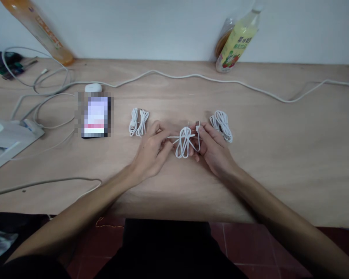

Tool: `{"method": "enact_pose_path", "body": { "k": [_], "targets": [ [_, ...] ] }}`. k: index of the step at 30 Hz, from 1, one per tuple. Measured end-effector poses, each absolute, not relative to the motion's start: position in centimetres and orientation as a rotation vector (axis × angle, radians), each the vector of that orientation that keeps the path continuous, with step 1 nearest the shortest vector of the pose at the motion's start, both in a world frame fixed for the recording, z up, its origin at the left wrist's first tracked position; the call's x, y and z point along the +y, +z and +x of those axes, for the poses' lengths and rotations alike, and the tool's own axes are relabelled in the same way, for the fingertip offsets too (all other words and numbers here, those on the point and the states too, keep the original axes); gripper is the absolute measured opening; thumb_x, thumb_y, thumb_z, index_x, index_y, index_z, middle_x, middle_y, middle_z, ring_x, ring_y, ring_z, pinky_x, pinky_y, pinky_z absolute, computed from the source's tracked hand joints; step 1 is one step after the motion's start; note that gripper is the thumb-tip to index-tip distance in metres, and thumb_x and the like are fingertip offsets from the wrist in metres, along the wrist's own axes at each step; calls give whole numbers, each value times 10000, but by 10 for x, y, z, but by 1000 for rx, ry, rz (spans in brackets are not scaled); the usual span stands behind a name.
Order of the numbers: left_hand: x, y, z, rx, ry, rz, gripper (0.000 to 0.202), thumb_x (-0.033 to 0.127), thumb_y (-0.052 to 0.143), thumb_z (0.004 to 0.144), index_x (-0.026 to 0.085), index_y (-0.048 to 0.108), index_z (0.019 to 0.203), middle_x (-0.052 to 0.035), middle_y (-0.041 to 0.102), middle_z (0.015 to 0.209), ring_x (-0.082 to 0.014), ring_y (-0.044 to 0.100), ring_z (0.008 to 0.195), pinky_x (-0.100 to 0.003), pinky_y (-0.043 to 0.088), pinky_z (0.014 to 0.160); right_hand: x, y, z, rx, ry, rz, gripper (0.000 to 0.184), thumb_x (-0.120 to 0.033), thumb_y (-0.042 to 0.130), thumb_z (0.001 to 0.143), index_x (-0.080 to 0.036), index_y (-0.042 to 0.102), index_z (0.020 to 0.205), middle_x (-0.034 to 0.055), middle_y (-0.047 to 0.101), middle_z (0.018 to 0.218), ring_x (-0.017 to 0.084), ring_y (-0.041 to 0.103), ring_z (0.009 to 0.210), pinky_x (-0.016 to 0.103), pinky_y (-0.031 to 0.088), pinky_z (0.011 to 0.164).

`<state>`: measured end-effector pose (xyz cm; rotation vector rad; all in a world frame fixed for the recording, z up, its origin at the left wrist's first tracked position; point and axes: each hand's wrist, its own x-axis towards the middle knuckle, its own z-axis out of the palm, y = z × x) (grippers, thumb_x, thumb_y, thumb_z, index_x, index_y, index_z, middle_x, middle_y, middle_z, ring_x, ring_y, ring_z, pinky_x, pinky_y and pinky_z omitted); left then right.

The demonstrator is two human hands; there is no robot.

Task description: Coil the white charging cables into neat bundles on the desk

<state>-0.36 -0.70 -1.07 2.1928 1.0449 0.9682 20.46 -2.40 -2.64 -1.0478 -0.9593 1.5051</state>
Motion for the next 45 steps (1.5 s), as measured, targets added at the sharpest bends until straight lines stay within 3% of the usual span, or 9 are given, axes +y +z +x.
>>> {"method": "enact_pose_path", "body": {
  "k": [4, 9, 16, 25, 30, 36, 41, 45],
  "targets": [
    [-5, -8, -3, 1162, 988, 2094, 244, 109, 438, 979, 202, 630, 861, -32, 618, 875, -209, 628, 867, -390, 555, 859, -24, -28, 204, -956, 1510, -1035, 475, -659, 815, 931, -249, 633, 1087, -40, 666, 783, 117, 594, 523, 208, 372, 362],
    [-5, -11, -1, 1053, 832, 1917, 175, 97, 389, 954, 256, 463, 954, 44, 593, 737, -171, 596, 685, -323, 491, 690, -25, -29, 203, -1015, 1493, -1055, 414, -634, 763, 986, -253, 615, 1055, -6, 704, 896, 117, 617, 572, 208, 398, 383],
    [-7, -6, -1, 888, 683, 1999, 192, 102, 404, 951, 283, 351, 991, 5, 686, 885, -188, 678, 826, -347, 547, 792, -27, -27, 203, -1034, 1556, -1060, 374, -611, 729, 1008, -252, 628, 1032, 17, 722, 936, 123, 611, 558, 217, 406, 368],
    [-8, -6, -5, 960, 492, 2232, 252, 112, 460, 944, 220, 553, 1152, -65, 782, 991, -262, 740, 921, -437, 603, 911, -29, -26, 200, -1017, 1671, -956, 438, -664, 770, 967, -248, 654, 1041, -27, 661, 714, 154, 627, 568, 212, 404, 386],
    [-11, 0, -2, 917, 521, 2189, 307, 302, 415, 1124, 210, 634, 1319, -81, 831, 1084, -280, 785, 1019, -449, 607, 976, -29, -22, 199, -899, 1678, -938, 433, -649, 810, 932, -254, 640, 985, -39, 637, 717, 130, 557, 539, 212, 379, 391],
    [-11, -3, -1, 968, 589, 2144, 461, 410, 303, 1205, 178, 699, 1159, -88, 830, 1009, -229, 770, 861, -375, 606, 874, -29, -15, 200, -819, 1692, -898, 457, -618, 890, 863, -263, 622, 970, -53, 634, 769, 103, 513, 522, 204, 363, 390],
    [-11, -4, -1, 956, 641, 2113, 539, 442, 282, 1208, 190, 749, 1116, -72, 824, 958, -232, 769, 875, -391, 617, 911, -30, -13, 198, -762, 1700, -893, 475, -622, 905, 836, -268, 611, 948, -71, 580, 700, 94, 438, 488, 197, 300, 381],
    [-11, -3, -1, 952, 661, 2137, 570, 461, 290, 1202, 194, 737, 970, -64, 775, 845, -229, 752, 839, -381, 626, 904, -30, -15, 198, -757, 1691, -938, 505, -656, 905, 813, -267, 612, 945, -82, 517, 683, 84, 337, 473, 214, 252, 390]
  ]
}}
